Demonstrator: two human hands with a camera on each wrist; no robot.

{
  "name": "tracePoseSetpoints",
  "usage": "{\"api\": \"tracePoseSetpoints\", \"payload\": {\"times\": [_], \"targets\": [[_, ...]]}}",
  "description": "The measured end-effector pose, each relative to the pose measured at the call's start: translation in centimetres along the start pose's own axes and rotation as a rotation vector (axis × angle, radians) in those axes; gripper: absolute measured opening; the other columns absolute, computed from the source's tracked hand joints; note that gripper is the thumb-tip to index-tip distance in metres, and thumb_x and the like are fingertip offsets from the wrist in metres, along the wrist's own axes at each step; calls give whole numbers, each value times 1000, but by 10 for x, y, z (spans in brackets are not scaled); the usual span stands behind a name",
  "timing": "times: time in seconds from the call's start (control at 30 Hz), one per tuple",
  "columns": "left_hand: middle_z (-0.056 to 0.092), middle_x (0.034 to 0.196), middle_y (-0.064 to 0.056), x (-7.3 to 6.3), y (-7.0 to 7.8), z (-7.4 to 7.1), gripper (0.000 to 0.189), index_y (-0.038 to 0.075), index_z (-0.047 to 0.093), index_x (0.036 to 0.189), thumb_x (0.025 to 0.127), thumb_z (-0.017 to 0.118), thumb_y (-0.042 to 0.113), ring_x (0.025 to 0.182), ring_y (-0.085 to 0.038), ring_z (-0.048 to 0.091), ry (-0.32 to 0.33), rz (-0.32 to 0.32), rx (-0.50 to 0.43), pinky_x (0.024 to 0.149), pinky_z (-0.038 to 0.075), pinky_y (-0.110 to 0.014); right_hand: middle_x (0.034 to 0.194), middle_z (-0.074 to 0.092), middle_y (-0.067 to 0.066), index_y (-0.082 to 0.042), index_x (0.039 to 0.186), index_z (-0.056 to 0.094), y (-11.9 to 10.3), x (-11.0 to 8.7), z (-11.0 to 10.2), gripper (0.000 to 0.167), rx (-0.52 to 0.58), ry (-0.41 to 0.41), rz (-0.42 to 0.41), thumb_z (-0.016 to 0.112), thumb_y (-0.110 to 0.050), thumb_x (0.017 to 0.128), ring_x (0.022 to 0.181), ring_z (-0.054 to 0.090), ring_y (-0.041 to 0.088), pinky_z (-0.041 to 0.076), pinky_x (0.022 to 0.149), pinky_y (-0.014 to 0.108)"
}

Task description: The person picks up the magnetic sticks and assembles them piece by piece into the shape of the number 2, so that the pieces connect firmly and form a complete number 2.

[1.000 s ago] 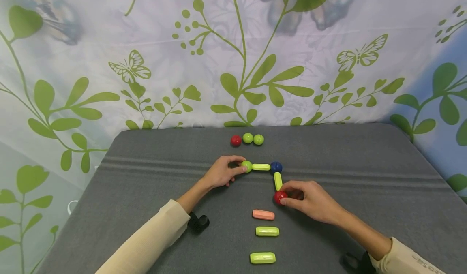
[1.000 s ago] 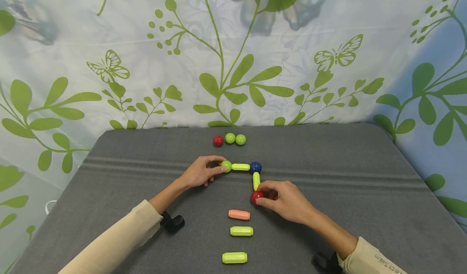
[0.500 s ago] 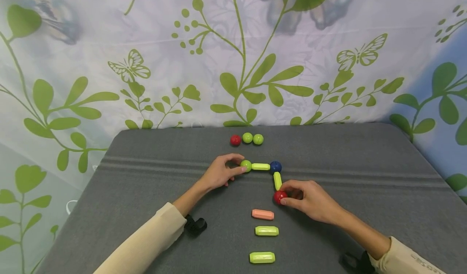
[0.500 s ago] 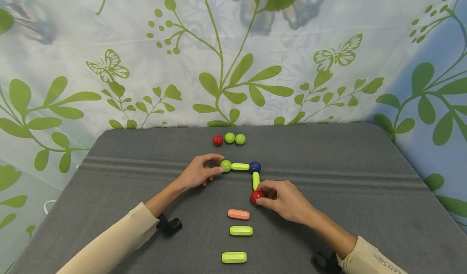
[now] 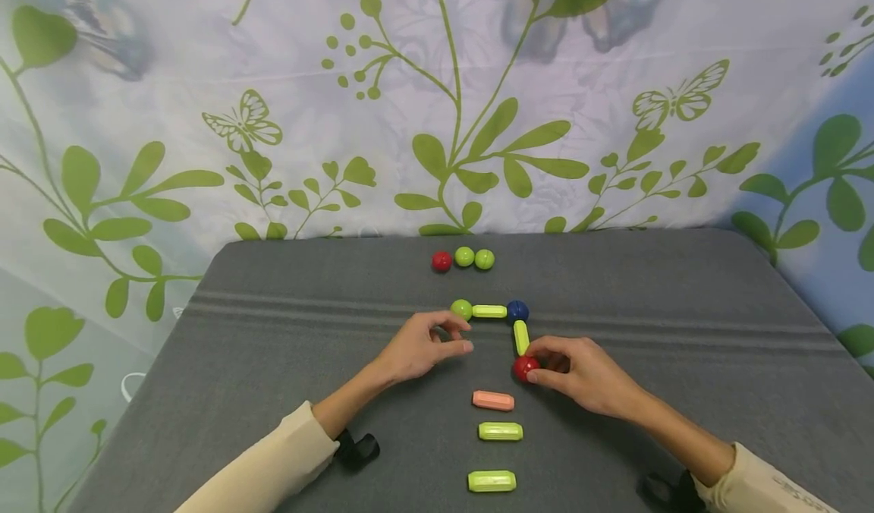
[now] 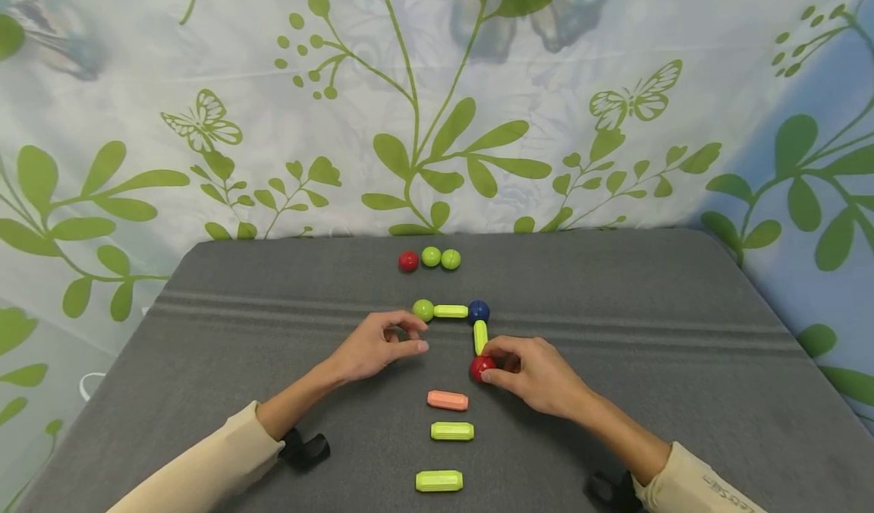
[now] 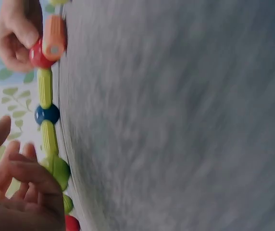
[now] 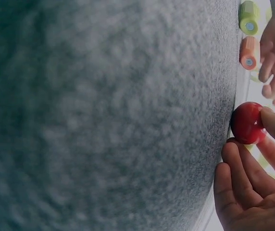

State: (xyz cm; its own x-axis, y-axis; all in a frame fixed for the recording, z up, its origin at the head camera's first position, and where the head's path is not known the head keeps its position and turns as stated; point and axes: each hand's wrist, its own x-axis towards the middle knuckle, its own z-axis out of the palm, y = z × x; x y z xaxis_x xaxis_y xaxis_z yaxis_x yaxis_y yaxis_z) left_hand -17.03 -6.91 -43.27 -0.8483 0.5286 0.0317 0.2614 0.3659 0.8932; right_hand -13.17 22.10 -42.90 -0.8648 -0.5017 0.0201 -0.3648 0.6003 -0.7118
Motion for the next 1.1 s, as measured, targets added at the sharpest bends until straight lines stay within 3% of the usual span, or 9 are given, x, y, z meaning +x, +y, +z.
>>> {"api": "tracePoseSetpoints", "payload": {"times": [0.23, 0.4, 0.57, 1.1], "targets": [[63, 84, 10, -11, 10, 14, 22, 9, 71, 106, 90, 75, 23, 58, -5, 49, -261, -18, 39, 58, 42, -22, 87, 65, -13, -18, 110, 69, -1, 0, 0, 22, -5, -1, 2, 71, -32, 92, 72, 59, 5, 50, 63, 27], [63, 82, 12, -13, 11, 19, 14, 11, 73, 99, 89, 76, 20, 62, -4, 50, -343, 5, 46, 60, 41, -20, 86, 64, -13, -18, 109, 69, -2, 0, 0, 21, -2, 10, -12, 72, -31, 92, 71, 59, 5, 50, 62, 27], [62, 81, 14, -12, 11, 23, 13, 13, 73, 97, 86, 79, 17, 62, -3, 49, -356, -5, 90, 58, 40, -20, 86, 64, -12, -19, 107, 69, -2, 0, 0, 19, 3, 13, -16, 72, -30, 92, 70, 59, 5, 50, 62, 27], [64, 80, 12, -11, 7, 20, 10, 11, 75, 95, 86, 78, 14, 70, -2, 54, -356, 1, 86, 66, 44, -21, 86, 64, -12, -19, 108, 69, 0, 0, -1, 21, 6, 9, -12, 72, -31, 92, 71, 59, 6, 49, 62, 27]]}}
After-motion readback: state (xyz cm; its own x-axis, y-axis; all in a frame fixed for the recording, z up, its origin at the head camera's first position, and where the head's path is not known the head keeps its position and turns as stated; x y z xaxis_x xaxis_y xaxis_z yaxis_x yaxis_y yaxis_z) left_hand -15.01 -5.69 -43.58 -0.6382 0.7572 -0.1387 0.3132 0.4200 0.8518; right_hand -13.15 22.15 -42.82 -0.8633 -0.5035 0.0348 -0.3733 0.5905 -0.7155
